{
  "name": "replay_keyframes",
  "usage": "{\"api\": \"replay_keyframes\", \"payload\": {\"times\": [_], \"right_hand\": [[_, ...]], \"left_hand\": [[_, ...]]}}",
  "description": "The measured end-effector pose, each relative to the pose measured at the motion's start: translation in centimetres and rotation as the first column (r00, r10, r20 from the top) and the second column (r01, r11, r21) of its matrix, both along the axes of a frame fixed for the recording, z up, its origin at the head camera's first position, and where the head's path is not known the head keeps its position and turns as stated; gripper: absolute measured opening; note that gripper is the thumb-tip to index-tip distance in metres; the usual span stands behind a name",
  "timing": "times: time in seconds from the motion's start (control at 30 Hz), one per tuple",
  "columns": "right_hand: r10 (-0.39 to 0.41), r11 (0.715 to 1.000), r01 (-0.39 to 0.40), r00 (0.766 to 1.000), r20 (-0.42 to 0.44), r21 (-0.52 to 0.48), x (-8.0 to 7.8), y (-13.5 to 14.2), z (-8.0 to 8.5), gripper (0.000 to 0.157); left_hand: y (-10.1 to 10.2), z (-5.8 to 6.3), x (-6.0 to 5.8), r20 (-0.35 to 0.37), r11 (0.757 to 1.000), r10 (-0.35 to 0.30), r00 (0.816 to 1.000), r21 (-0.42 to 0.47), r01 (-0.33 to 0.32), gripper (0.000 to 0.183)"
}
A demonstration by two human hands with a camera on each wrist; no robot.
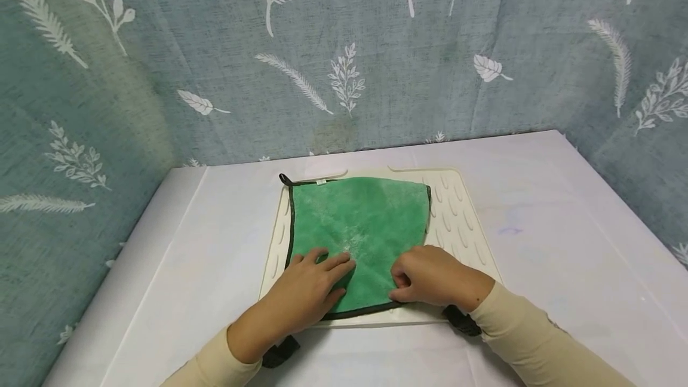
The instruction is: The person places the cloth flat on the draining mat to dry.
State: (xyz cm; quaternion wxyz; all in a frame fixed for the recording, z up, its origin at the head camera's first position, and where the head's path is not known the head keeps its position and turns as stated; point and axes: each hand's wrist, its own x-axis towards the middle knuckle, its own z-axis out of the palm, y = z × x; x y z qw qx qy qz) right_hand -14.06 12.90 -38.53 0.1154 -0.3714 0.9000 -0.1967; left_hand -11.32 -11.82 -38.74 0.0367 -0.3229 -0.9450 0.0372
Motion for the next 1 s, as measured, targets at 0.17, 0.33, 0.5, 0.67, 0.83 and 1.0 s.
{"api": "replay_keyframes", "payload": {"times": [0.17, 0.33, 0.5, 0.67, 0.83, 1.0], "right_hand": [[0.012, 1.000, -0.012, 0.999, 0.041, -0.007, -0.1, 0.5, 0.0, 0.033], [0.031, 0.995, -0.016, 0.988, 0.153, -0.099, -1.2, 1.7, 1.0, 0.022], [-0.153, 0.986, 0.154, 0.988, 0.011, -0.070, -4.2, 3.5, 2.3, 0.014], [-0.350, 0.937, 0.350, 0.934, -0.080, -0.010, -7.1, 5.6, 2.7, 0.015], [-0.431, 0.900, 0.436, 0.896, 0.111, -0.024, -9.0, 6.4, 1.9, 0.030], [-0.452, 0.867, 0.494, 0.837, 0.308, -0.070, -10.0, 6.7, 1.1, 0.042]], "left_hand": [[0.2, -0.2, -0.1, -0.010, 1.000, -0.017, 1.000, -0.001, 0.017, 0.046], [0.2, -0.3, -0.2, -0.034, 0.999, -0.036, 0.999, -0.017, 0.035, 0.046], [-0.1, -0.2, -0.1, -0.015, 1.000, -0.018, 1.000, -0.019, 0.018, 0.048], [-0.1, -0.1, -0.2, 0.005, 1.000, -0.015, 1.000, -0.014, 0.015, 0.048], [-0.2, -0.2, -0.2, 0.026, 1.000, -0.012, 1.000, -0.010, 0.012, 0.047], [-0.2, -0.2, -0.4, 0.038, 1.000, -0.021, 0.999, 0.001, 0.021, 0.047]]}}
